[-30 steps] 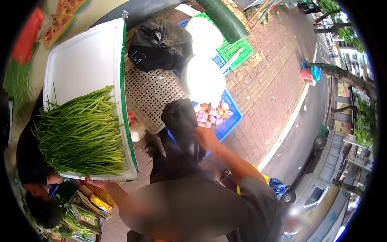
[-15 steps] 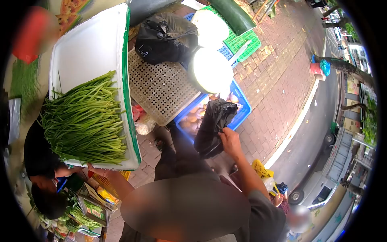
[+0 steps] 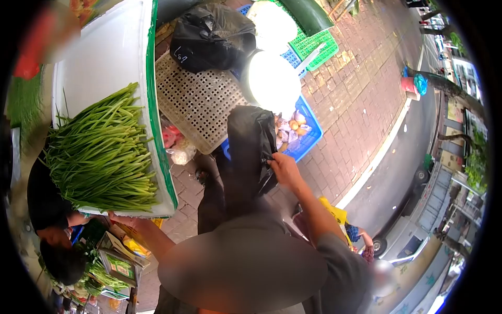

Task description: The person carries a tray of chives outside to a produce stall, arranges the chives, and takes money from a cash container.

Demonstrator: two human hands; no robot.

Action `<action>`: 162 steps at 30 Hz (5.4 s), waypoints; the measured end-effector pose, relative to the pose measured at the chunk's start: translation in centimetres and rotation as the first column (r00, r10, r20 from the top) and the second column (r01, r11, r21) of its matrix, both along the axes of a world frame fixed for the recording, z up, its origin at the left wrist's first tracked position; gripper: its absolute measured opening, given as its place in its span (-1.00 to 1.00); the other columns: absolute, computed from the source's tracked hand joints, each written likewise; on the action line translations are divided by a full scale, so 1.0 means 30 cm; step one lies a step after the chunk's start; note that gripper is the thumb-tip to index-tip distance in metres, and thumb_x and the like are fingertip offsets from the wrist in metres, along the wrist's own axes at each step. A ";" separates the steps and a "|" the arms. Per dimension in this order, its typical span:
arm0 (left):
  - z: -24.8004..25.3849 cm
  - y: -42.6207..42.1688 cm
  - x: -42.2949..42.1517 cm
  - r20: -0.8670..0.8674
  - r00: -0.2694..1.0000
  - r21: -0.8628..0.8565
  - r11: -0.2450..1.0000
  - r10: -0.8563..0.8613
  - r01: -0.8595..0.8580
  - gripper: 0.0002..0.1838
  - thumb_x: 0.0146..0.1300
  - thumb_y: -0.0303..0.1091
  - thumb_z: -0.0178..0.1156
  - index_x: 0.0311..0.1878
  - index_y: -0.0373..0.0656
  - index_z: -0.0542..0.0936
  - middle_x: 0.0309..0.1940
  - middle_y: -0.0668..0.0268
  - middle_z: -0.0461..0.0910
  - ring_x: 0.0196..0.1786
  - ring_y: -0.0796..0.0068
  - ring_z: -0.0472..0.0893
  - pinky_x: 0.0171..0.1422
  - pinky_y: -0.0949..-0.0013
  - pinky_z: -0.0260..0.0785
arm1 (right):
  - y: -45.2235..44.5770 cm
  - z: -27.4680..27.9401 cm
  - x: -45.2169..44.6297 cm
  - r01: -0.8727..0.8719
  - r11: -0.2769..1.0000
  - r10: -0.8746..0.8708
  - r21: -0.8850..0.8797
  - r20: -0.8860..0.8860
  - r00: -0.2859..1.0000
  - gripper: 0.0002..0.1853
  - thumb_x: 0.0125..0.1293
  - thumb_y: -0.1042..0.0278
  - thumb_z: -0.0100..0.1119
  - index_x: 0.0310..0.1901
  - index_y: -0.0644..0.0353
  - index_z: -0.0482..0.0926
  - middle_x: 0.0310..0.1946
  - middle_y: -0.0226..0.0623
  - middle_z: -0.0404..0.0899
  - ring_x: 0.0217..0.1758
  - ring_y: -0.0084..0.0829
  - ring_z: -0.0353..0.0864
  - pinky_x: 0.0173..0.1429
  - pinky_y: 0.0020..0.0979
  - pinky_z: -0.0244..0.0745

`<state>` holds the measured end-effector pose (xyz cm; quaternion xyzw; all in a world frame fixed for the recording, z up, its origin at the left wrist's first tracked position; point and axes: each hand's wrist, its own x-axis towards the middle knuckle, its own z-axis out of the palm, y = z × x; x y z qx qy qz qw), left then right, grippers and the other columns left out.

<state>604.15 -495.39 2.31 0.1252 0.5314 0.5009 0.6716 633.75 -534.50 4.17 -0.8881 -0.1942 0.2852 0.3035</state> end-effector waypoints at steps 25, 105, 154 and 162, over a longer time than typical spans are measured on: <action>-0.052 0.070 -0.119 -0.076 0.990 0.035 0.992 -0.122 0.125 -0.38 0.15 0.11 0.13 0.15 -0.14 0.52 0.07 0.22 0.53 0.06 0.19 0.52 0.10 0.06 0.40 | -0.310 -0.636 -0.447 -0.275 0.799 0.230 -0.535 -0.150 0.961 -0.82 0.29 0.39 0.01 -0.30 0.26 0.59 -0.26 0.00 0.63 -0.13 0.04 0.65 -0.07 -0.02 0.55; -0.947 -0.354 -0.235 -0.203 0.367 -0.613 0.410 -0.908 0.675 -0.33 0.32 -0.29 0.25 0.43 -0.23 0.23 0.36 0.02 0.34 0.35 0.08 0.36 0.37 0.21 0.22 | 1.325 -0.147 1.189 -0.254 0.868 -0.001 0.427 0.513 0.858 -0.85 0.36 0.49 0.03 -0.30 0.31 0.60 -0.58 -0.48 0.43 -0.48 -0.67 0.29 -0.40 -0.50 0.22; -1.036 -0.362 0.142 -0.131 0.572 -0.448 0.563 -0.809 0.694 -0.21 0.09 -0.31 0.40 0.37 -0.29 0.27 0.23 0.14 0.42 0.23 0.21 0.42 0.29 0.27 0.26 | 1.605 -0.214 0.775 -0.724 0.673 0.543 0.152 0.563 0.623 -0.83 0.12 0.54 0.03 -0.24 0.31 0.53 -0.37 0.18 0.56 -0.16 0.23 0.54 -0.11 -0.02 0.44; -0.842 -0.308 0.069 -0.013 0.573 -0.526 0.493 -0.820 0.693 -0.08 0.26 -0.17 0.28 0.57 -0.11 -0.02 0.44 0.05 0.24 0.47 0.11 0.23 0.48 -0.01 0.03 | 1.411 -0.417 0.623 -0.683 0.730 0.624 -0.018 0.426 0.655 -0.71 0.18 0.42 0.25 -0.07 0.31 0.54 -0.31 0.18 0.58 -0.06 0.22 0.54 -0.05 -0.05 0.46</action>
